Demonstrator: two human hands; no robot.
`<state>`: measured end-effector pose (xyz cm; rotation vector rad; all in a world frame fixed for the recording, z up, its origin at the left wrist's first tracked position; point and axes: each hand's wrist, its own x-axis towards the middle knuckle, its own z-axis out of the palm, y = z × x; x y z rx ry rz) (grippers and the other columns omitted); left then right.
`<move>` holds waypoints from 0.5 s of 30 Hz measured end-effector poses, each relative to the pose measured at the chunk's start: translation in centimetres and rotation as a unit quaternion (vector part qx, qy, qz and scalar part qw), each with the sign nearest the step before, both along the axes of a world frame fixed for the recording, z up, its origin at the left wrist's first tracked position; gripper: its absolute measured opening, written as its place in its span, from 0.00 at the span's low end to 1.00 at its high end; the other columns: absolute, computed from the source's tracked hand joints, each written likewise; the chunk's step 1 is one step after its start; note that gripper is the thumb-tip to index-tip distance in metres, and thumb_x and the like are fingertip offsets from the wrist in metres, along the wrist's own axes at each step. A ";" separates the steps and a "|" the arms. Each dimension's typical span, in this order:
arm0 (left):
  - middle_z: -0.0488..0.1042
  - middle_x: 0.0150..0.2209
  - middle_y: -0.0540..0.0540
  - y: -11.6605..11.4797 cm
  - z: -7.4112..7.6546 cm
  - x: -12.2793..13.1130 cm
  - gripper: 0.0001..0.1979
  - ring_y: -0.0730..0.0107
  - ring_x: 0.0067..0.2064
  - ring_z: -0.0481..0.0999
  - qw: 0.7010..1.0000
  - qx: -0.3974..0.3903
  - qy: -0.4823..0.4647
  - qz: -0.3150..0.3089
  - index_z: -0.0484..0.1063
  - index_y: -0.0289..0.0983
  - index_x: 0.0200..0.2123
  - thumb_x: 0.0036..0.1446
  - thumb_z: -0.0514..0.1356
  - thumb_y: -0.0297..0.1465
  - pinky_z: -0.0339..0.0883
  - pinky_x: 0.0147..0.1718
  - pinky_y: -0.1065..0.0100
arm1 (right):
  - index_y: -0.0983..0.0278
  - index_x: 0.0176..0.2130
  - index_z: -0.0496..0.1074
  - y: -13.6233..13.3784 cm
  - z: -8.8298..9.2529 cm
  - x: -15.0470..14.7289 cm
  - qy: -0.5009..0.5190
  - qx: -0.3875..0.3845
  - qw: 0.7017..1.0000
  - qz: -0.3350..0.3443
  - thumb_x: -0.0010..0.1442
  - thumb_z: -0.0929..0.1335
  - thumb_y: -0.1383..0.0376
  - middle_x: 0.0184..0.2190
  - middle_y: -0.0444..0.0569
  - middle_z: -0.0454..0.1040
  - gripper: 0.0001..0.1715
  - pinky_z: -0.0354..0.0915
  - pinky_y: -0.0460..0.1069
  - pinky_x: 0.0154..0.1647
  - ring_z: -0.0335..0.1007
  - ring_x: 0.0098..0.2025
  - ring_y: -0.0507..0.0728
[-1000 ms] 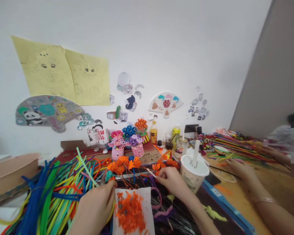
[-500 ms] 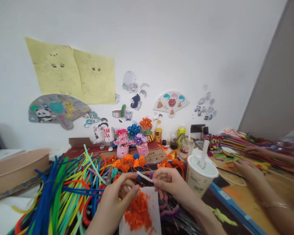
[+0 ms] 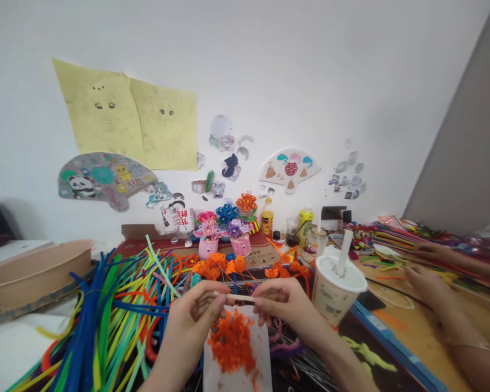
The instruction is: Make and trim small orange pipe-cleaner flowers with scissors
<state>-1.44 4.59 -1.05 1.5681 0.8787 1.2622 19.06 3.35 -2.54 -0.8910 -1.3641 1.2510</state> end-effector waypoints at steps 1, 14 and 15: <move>0.79 0.26 0.50 0.0 0.0 0.0 0.08 0.72 0.28 0.76 1.000 0.001 0.001 -0.002 0.75 0.38 0.30 0.50 0.64 0.37 0.67 0.26 0.76 | 0.69 0.29 0.76 0.1 0.0 0.0 -0.005 -0.003 1.000 0.003 0.47 0.76 0.57 0.20 0.47 0.76 0.17 0.65 0.43 0.20 0.71 0.19 0.50; 0.75 0.20 0.50 0.7 0.3 -0.2 0.17 0.74 0.20 0.69 0.996 -0.032 0.063 -0.054 0.73 0.36 0.30 0.48 0.62 0.45 0.62 0.20 0.75 | 0.64 0.32 0.75 -10.9 -0.1 11.1 -0.077 0.050 0.929 -0.358 0.51 0.73 0.55 0.16 0.42 0.71 0.15 0.61 0.44 0.18 0.65 0.17 0.51; 0.74 0.20 0.51 0.6 0.3 -0.2 0.17 0.74 0.20 0.69 0.995 -0.035 0.067 -0.064 0.73 0.36 0.30 0.48 0.63 0.46 0.62 0.19 0.75 | 0.63 0.35 0.74 -11.6 -0.6 13.3 -0.051 0.071 0.892 -0.444 0.50 0.73 0.54 0.18 0.43 0.72 0.16 0.61 0.45 0.17 0.65 0.17 0.52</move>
